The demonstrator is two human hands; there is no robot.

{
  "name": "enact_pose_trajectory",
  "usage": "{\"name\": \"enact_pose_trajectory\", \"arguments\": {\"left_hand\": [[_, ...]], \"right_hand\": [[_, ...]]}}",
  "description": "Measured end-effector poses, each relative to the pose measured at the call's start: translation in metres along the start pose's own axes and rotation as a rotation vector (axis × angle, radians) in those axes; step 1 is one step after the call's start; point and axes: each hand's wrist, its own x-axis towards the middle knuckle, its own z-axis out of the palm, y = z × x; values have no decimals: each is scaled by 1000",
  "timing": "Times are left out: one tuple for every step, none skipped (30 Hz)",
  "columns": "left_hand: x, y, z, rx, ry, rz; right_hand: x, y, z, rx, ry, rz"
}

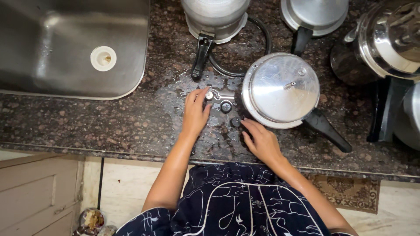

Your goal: The person reassembles a pressure cooker on the kitchen counter: they set the inner pot into the cooker body, fit the black rubber gasket around the lid rim, place the lid on the cooker, and screw the pressure regulator onto the lid. They then move the assembled cooker aside and step away.

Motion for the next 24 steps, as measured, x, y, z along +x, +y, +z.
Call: {"name": "enact_pose_trajectory", "arguments": {"left_hand": [[4,-2,4,7,-29,3],[8,-4,9,14,-58,7],[12,-7,12,24,-84,10],[15,-9,15,20,-79,-4],[14,-10,17,17,-76,-23],[13,-11,18,15,-73,-42],[11,-11,18,11,-76,-46],[8,-10,17,8,-80,-50],[6,-8,15,5,-82,-52],[3,-4,13,-17,-64,-40],[-3,0,9,-37,-48,-30],[-10,5,7,-57,-32,-21],[-16,10,5,-170,-65,-125],[-22,14,4,-283,-97,-230],[-27,18,5,-397,-130,-333],[-31,21,7,-437,-136,-352],[-36,23,9,-476,-141,-374],[-41,24,12,-515,-146,-395],[-44,24,14,-503,-139,-366],[-47,23,17,-491,-132,-337],[-50,21,20,-478,-124,-309],[-52,19,21,-484,-125,-307],[-56,17,23,-490,-127,-308],[-58,15,24,-496,-129,-309]], "right_hand": [[-1,0,-1,-5,26,-16],[-2,0,-1,-2,45,-1],[-3,0,-1,3,64,10],[-3,1,0,7,84,22],[-7,1,1,22,76,63],[-10,1,2,37,69,104],[-13,2,2,52,60,144],[-16,2,2,55,76,141],[-17,3,2,57,95,136],[-17,4,0,60,113,131],[-17,4,1,61,100,147],[-16,3,1,63,86,163],[-13,3,2,66,72,179],[-10,2,3,49,43,158],[-4,2,5,30,15,137],[1,2,7,12,-13,116],[7,1,11,-7,-63,150],[13,-1,15,-26,-113,183],[17,-2,18,-45,-160,213],[19,-3,20,-46,-143,190],[22,-4,22,-47,-127,166],[23,-4,23,-47,-111,142],[22,-4,23,-15,-100,157],[20,-3,24,18,-89,173]]}}
